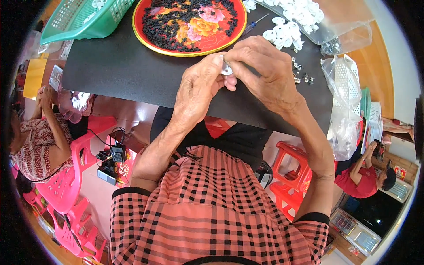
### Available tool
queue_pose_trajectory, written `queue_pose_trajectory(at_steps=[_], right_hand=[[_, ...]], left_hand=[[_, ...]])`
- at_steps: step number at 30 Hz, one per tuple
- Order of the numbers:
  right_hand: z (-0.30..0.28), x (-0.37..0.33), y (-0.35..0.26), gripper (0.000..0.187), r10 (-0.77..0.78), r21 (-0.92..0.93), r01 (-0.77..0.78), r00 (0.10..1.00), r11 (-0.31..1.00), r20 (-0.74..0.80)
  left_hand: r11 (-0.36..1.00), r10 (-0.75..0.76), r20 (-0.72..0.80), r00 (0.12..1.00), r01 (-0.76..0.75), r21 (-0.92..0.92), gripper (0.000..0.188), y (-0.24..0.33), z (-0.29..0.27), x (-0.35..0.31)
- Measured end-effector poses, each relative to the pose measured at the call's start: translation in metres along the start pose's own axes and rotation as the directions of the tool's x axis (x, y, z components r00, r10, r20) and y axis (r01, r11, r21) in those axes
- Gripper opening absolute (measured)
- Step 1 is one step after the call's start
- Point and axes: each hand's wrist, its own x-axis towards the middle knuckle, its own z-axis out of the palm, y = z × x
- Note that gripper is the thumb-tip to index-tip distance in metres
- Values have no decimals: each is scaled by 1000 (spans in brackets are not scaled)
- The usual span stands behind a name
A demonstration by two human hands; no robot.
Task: The person assembles small metal parts into white circular housings by hand, then secures them with a screwdriver.
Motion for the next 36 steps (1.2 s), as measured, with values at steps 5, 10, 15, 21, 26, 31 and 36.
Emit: queue_pose_trajectory(at_steps=[5, 10, 15, 21, 26, 31, 36], right_hand=[[-2, -4, -1, 21, -2, -1, 2, 1000, 1000, 5], [-7, -9, -6, 25, -32, -80, 36, 998, 996, 50], [-9, -12, -14, 33, 198, 47, -204, 973, 978, 116], [-9, -15, -10, 35, 134, 176, -134, 991, 975, 13], [-2, -21, -11, 31, 106, 57, -105, 994, 993, -27], [2, -24, -6, 26, -5, -82, 1, 999, 997, -52], [-2, -29, -5, 29, 83, 81, -79, 996, 994, -42]], left_hand=[[998, 43, 6, 999, -43, 38, 40, -1, -1, -1], [978, -23, -104, 994, 44, 202, 41, 4, 2, -3], [991, -30, -104, 994, 43, 124, 43, 2, 3, 1], [995, -18, -26, 1000, 21, 94, 42, 1, 1, -1], [993, -34, -104, 994, 45, 110, 42, -2, -1, 0], [977, -2, -85, 996, 20, 210, 42, -2, -2, -2], [970, 45, -99, 994, -20, 241, 43, -4, 4, -4]])
